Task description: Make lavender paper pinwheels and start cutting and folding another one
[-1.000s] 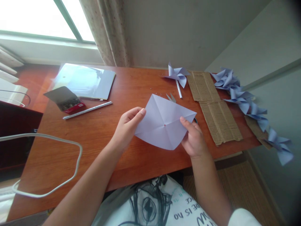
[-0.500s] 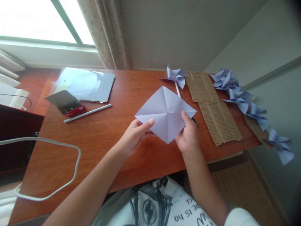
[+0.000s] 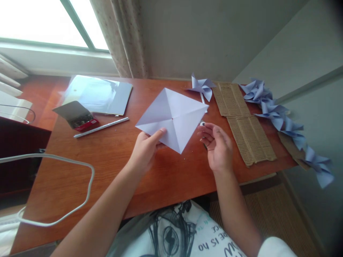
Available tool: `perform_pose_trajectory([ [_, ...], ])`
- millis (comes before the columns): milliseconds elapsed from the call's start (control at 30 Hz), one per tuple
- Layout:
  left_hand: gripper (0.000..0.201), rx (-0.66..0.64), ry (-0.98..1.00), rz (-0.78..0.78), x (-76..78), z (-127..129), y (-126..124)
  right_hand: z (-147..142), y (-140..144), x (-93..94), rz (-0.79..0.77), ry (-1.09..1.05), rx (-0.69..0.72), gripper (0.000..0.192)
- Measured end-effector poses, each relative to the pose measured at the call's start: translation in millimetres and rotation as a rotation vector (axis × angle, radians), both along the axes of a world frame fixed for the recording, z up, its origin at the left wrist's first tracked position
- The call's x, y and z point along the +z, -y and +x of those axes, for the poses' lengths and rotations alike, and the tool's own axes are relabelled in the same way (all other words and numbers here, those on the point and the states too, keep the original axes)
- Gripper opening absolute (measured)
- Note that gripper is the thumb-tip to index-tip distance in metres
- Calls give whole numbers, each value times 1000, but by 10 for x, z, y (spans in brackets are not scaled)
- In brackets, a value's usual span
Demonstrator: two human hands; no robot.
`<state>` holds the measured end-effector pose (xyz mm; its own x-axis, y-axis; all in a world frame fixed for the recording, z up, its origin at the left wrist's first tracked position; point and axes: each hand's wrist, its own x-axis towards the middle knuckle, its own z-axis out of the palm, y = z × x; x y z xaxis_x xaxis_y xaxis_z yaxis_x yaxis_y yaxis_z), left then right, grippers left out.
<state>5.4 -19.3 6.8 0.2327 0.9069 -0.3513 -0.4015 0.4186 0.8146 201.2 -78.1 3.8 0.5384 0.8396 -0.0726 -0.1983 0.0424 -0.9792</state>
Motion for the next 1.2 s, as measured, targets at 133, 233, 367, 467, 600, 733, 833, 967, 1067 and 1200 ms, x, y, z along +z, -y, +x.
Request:
perform_pose_trajectory([
  [133, 31, 179, 4, 23, 26, -69, -96, 60, 164, 45, -176, 619, 281, 19],
  [233, 30, 231, -2, 39, 43, -91, -130, 71, 277, 63, -309, 940, 483, 21],
  [367, 29, 221, -12, 49, 56, -85, -133, 44, 355, 60, -540, 1189, 447, 48],
  [467, 27, 219, -2, 53, 60, -81, -129, 6, 357, 43, -634, 1282, 463, 51],
  [600, 21, 217, 21, 58, 66, -83, -125, -26, 318, 7, -562, 1294, 527, 25],
  [733, 21, 204, 35, 47, 69, -79, -105, -31, 270, -57, -463, 1283, 484, 14],
  [833, 22, 178, 29, 36, 70, -72, -89, -32, 241, -116, -358, 1281, 454, 14],
  [967, 22, 184, 32, 51, 74, -69, -88, -16, 291, -167, -121, 1249, 376, 18],
  [1067, 22, 196, 39, 59, 82, -74, -91, 12, 451, -188, -26, 1332, 285, 24],
  [1200, 24, 188, 32, 47, 97, -75, -82, 26, 683, -222, -52, 1459, 356, 34],
])
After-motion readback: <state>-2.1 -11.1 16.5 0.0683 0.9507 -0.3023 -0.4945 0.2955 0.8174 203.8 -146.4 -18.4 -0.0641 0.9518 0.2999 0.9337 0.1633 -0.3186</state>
